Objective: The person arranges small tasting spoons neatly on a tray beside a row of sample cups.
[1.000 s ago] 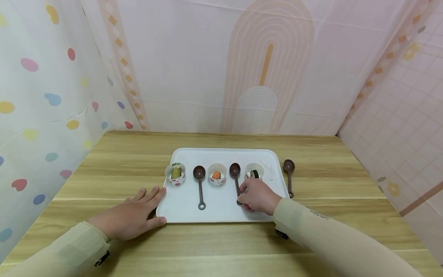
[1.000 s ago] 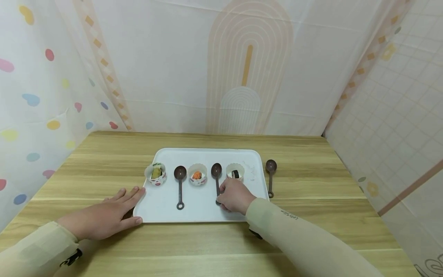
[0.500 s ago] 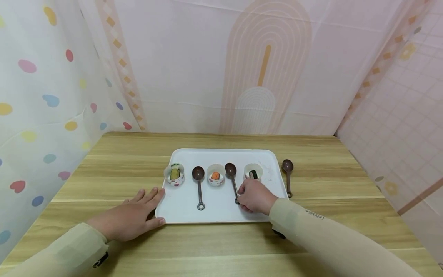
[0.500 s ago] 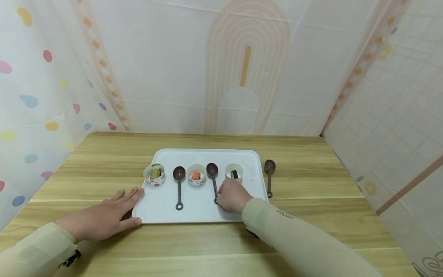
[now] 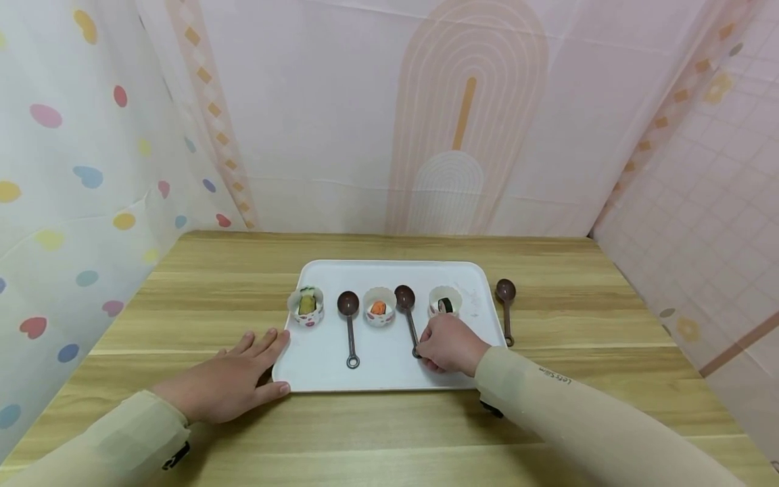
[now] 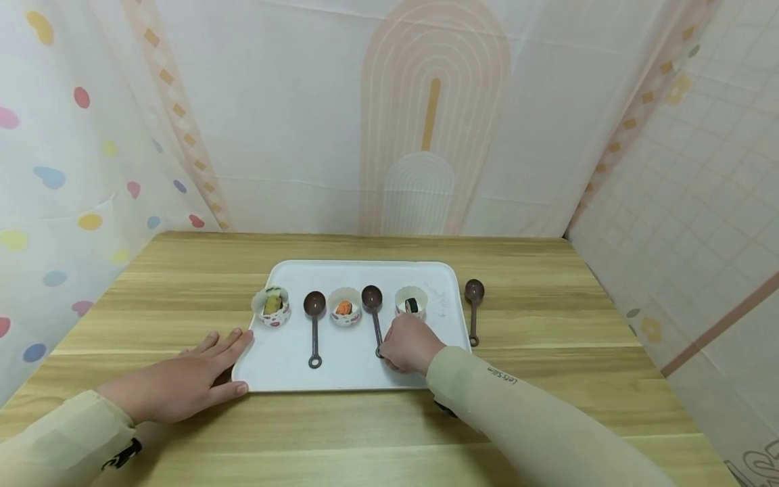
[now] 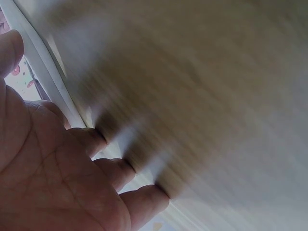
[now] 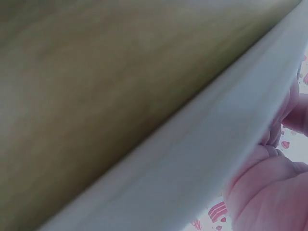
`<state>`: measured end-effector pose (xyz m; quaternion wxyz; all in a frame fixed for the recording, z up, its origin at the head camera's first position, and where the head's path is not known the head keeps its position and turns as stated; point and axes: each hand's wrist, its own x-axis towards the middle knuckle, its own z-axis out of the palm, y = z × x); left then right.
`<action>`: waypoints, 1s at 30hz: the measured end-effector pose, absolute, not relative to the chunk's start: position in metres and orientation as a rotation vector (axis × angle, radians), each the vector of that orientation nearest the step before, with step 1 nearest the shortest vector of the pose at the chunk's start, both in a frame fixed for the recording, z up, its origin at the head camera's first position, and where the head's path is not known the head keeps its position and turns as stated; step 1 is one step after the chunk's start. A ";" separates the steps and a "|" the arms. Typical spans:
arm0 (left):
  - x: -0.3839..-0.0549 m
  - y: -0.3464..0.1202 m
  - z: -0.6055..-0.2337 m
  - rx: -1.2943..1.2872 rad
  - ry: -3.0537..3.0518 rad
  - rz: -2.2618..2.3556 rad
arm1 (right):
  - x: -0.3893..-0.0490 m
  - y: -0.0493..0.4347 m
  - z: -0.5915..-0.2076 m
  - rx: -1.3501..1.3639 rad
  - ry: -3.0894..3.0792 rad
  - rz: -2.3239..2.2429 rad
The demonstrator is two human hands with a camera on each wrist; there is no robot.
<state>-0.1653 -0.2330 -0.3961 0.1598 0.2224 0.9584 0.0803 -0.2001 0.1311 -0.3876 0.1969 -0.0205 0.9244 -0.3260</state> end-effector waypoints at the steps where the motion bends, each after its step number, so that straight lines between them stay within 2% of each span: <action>1: -0.166 -0.233 -0.396 0.635 2.739 0.226 | -0.200 0.131 -0.387 -0.056 2.591 -0.905; 30: -0.166 -0.234 -0.398 0.636 2.730 0.216 | -0.192 0.145 -0.376 -0.106 2.663 -0.882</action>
